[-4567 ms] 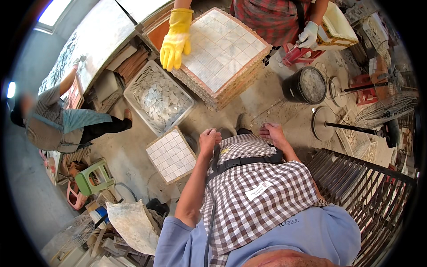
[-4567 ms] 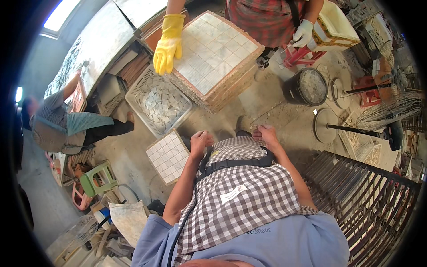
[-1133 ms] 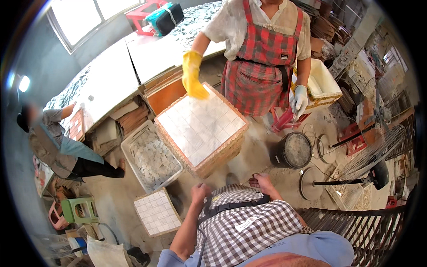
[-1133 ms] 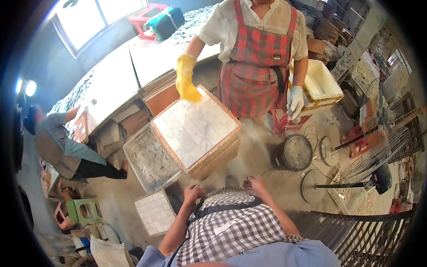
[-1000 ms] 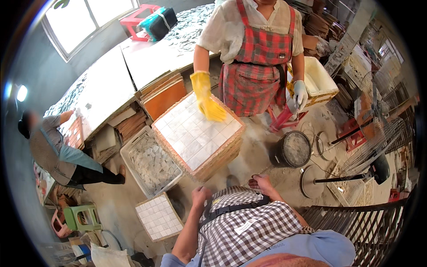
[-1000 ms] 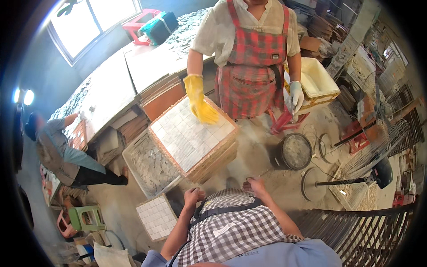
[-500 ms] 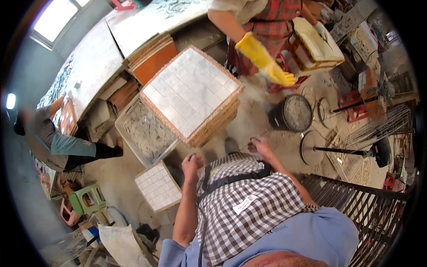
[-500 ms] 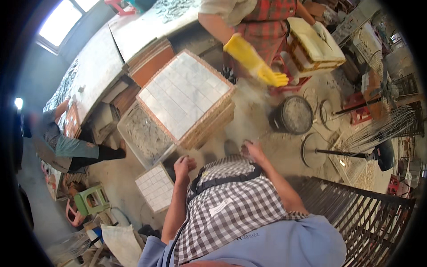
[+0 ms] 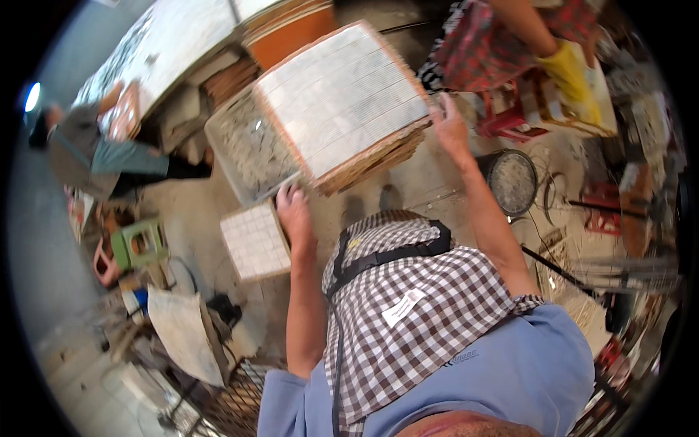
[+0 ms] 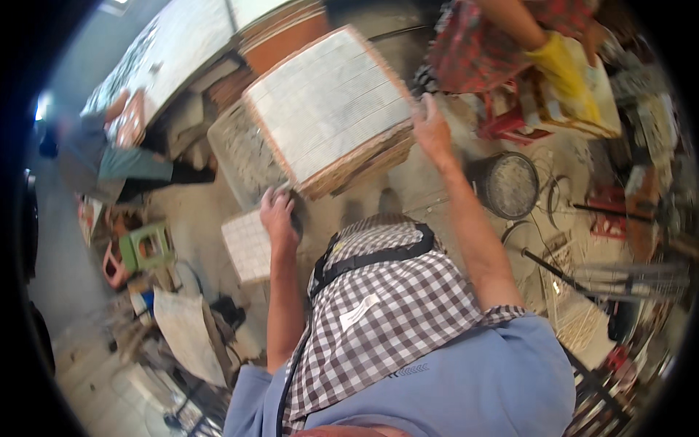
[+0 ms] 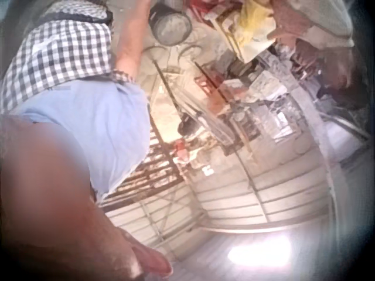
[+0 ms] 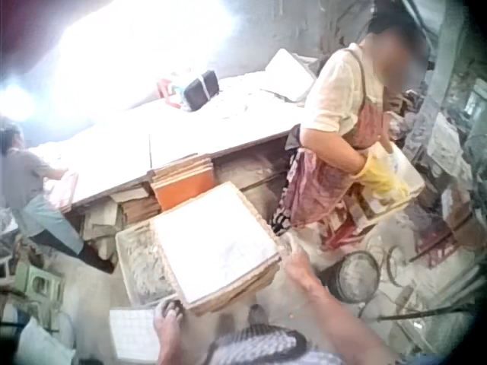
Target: The person repeatedly picks up square wooden frames with white mesh from a table and places them onto a metal rack. The person handles the frames one at a time, lifting them from a stack and arranging them vertically on the rack.
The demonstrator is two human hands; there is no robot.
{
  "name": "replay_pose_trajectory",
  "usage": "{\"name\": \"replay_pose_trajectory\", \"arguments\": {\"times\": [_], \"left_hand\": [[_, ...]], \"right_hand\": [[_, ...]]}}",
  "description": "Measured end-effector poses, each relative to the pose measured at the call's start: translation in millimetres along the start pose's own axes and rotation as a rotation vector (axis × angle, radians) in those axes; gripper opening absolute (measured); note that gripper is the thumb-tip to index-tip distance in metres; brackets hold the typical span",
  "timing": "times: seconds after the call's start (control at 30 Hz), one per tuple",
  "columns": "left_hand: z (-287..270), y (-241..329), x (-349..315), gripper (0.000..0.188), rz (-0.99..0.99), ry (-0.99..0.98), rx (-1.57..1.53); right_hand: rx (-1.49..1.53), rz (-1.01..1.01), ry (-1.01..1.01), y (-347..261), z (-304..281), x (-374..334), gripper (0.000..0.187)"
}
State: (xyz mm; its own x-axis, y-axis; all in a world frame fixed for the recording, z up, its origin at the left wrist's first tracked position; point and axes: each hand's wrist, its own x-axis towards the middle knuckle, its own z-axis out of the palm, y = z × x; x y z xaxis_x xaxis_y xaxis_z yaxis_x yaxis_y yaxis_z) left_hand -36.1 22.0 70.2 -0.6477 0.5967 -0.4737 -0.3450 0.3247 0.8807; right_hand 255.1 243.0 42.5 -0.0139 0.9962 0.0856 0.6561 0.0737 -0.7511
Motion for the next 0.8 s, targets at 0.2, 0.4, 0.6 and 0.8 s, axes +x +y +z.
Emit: {"name": "replay_pose_trajectory", "arguments": {"times": [0.2, 0.4, 0.6, 0.8], "left_hand": [[9.7, -2.3, -11.5, 0.051, 0.002, 0.026, 0.174], [9.4, -5.0, 0.3, 0.049, -0.017, 0.062, 0.204], [-9.7, 2.0, 14.9, 0.033, -0.192, 0.110, -0.193], [-23.9, 21.0, 14.7, 0.025, -0.262, 0.112, -0.096]], "right_hand": [[-0.050, -0.041, -0.024, -28.2, -14.5, -31.7, 0.041], [-0.125, -0.053, -0.020, -38.9, -22.0, -43.4, 0.039], [-0.023, -0.019, 0.012, -37.3, -8.4, -49.0, 0.036], [0.265, 0.082, 0.043, -53.1, -11.8, -51.6, 0.034]]}}
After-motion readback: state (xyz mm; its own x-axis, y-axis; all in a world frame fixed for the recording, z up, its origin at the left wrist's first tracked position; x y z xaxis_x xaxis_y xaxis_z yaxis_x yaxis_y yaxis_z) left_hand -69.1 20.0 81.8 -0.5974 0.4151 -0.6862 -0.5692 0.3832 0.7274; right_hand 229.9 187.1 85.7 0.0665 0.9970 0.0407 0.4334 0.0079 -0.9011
